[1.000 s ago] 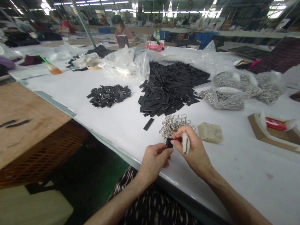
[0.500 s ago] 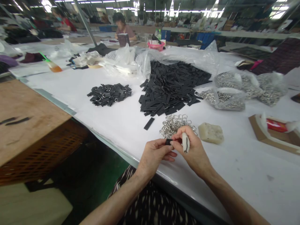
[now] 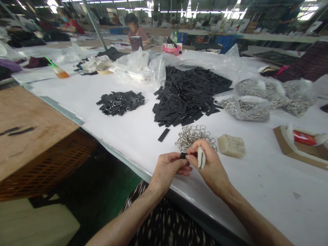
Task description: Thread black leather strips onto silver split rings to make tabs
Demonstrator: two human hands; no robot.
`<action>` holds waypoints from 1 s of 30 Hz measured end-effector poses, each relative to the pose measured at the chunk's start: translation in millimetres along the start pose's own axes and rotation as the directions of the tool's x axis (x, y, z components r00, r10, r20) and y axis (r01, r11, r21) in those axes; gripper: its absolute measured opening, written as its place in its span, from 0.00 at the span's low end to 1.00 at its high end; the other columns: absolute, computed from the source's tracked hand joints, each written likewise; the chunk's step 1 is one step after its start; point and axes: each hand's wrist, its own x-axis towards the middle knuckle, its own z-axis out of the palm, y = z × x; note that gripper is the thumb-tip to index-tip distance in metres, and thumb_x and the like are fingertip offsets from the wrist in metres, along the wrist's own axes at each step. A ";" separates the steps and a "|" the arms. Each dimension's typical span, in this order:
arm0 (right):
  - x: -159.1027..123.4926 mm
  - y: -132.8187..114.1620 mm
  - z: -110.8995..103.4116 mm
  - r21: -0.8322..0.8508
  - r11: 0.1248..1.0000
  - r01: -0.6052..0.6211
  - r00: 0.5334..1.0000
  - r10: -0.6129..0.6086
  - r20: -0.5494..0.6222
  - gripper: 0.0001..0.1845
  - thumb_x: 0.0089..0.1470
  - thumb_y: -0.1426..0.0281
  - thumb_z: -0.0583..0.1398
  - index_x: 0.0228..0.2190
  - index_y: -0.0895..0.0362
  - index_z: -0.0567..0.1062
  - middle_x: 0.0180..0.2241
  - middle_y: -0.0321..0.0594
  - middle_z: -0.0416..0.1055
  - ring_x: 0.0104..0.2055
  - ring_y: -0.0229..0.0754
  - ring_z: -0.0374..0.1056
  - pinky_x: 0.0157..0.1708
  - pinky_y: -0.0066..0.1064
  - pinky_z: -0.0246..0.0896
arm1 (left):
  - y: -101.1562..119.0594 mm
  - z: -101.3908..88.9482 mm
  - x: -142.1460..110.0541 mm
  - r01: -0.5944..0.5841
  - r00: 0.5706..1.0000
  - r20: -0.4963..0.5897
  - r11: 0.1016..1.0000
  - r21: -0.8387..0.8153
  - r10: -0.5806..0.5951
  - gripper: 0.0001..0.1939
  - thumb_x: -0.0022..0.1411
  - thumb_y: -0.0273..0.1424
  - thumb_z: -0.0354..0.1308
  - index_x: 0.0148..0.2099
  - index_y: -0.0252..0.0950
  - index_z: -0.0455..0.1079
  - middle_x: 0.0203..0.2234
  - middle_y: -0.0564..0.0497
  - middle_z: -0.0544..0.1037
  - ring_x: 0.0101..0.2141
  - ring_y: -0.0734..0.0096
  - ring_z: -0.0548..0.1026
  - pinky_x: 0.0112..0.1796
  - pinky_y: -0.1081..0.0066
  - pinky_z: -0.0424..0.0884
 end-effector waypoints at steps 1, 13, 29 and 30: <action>0.1 -0.1 -0.2 -0.006 1.000 0.001 1.000 -0.001 -0.003 0.09 0.46 0.77 0.56 0.30 0.53 0.63 0.30 0.33 0.69 0.31 0.38 0.65 0.32 0.31 0.59 | 0.4 0.5 -0.4 0.001 1.000 0.001 1.000 0.006 -0.001 0.06 0.51 0.25 0.57 0.31 0.29 0.74 0.22 0.45 0.77 0.24 0.70 0.75 0.28 0.72 0.73; 3.6 -3.5 -3.8 -0.009 0.998 -0.059 0.998 0.059 -0.015 0.09 0.43 0.77 0.57 0.28 0.54 0.62 0.29 0.33 0.68 0.31 0.38 0.64 0.32 0.30 0.58 | -0.5 -0.8 1.2 0.008 0.999 0.038 0.999 0.040 -0.010 0.08 0.51 0.27 0.58 0.34 0.29 0.72 0.23 0.48 0.76 0.23 0.71 0.75 0.26 0.73 0.73; 2.2 -0.3 -3.0 -0.012 0.999 -0.044 0.999 0.044 0.007 0.09 0.45 0.78 0.56 0.27 0.53 0.62 0.30 0.32 0.69 0.32 0.38 0.65 0.34 0.31 0.58 | 2.0 -1.0 1.2 0.004 1.000 0.018 0.993 0.117 -0.006 0.07 0.53 0.27 0.55 0.32 0.29 0.72 0.23 0.46 0.77 0.26 0.70 0.75 0.30 0.72 0.73; 2.2 -0.5 -2.7 -0.017 0.999 -0.043 0.999 0.044 0.006 0.09 0.45 0.78 0.56 0.27 0.53 0.62 0.30 0.32 0.69 0.31 0.37 0.65 0.34 0.30 0.58 | 1.8 -0.9 1.4 0.002 1.000 0.011 0.993 0.121 -0.004 0.07 0.53 0.27 0.55 0.32 0.29 0.73 0.23 0.46 0.77 0.26 0.70 0.75 0.30 0.72 0.73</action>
